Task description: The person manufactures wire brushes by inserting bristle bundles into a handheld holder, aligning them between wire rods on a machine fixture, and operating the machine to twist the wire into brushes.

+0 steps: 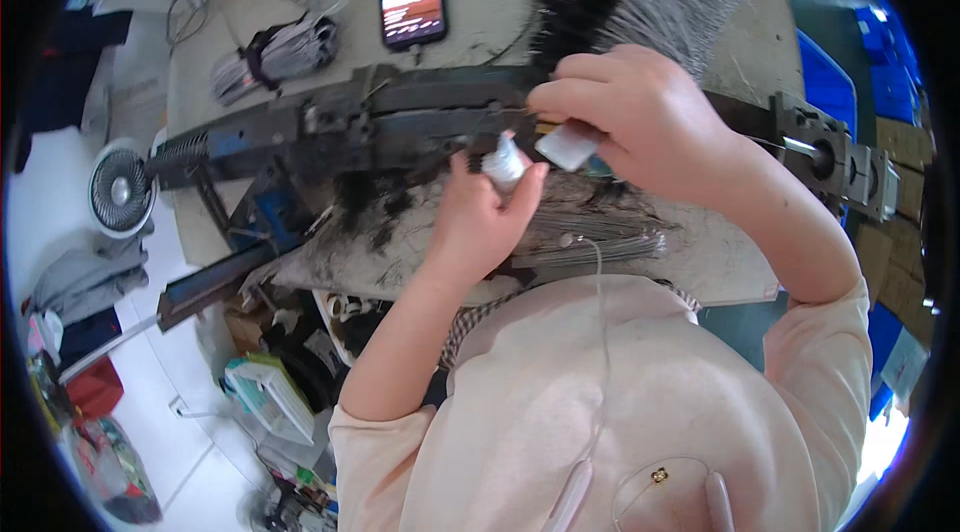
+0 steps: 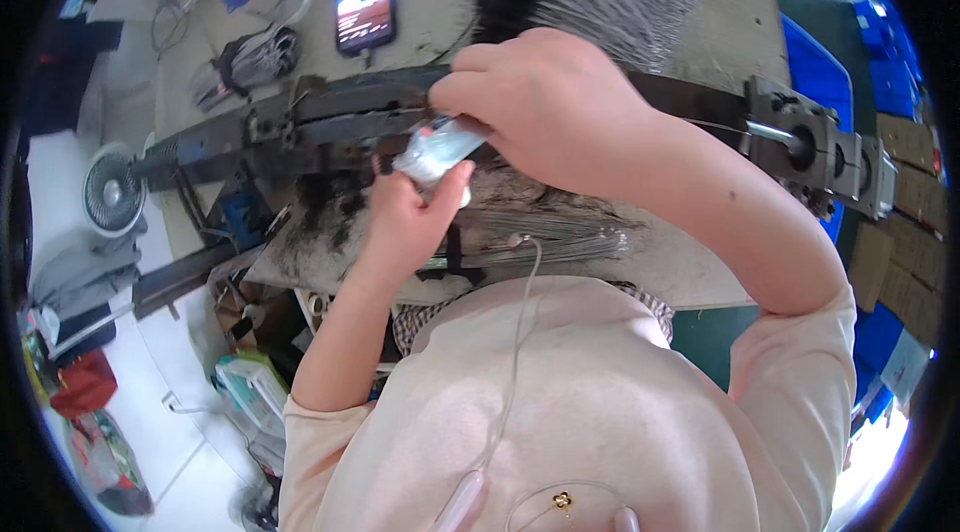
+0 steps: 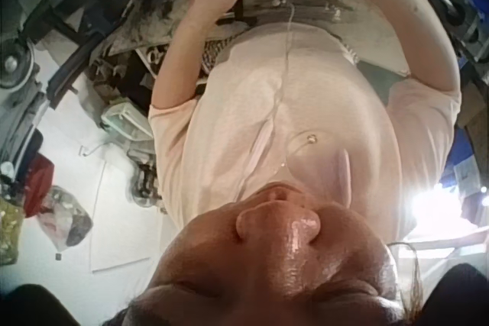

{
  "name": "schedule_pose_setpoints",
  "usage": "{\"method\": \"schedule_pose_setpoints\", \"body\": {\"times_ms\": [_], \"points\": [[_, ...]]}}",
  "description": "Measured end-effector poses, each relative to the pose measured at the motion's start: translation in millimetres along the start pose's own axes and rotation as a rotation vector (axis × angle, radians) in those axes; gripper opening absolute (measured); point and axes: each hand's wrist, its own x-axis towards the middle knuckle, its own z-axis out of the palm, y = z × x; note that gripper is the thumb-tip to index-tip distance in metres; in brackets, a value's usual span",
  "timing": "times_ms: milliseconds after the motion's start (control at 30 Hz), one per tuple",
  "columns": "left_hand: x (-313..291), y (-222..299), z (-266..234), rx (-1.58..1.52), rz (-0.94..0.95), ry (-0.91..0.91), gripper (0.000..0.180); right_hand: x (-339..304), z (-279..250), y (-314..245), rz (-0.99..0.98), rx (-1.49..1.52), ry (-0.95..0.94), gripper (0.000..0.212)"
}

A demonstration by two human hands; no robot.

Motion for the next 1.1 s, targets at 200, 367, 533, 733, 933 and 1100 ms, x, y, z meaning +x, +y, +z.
{"method": "schedule_pose_setpoints", "body": {"times_ms": [200,367,533,733,933,1100], "points": [[-30,-29,-45,-0.219,0.067,0.118,0.029,-28,-14,-16,-0.112,-0.056,0.061,0.032],[-86,-91,-96,-0.912,-0.501,0.613,0.029,-55,0,-3,0.029,0.112,-0.22,0.032],[-93,-102,-96,-1.012,-0.398,0.673,0.027,-47,14,6,0.185,0.06,-0.245,0.042],[-91,-86,-94,-0.985,-0.513,0.711,0.023,-46,32,16,0.338,-0.071,-0.075,0.035],[-85,-83,-84,-1.034,-0.48,0.733,0.024,-68,14,13,0.182,0.228,-0.154,0.024],[-36,27,-29,-0.951,-0.2,-0.11,0.015,-66,-50,7,0.272,0.461,0.034,0.019]]}}
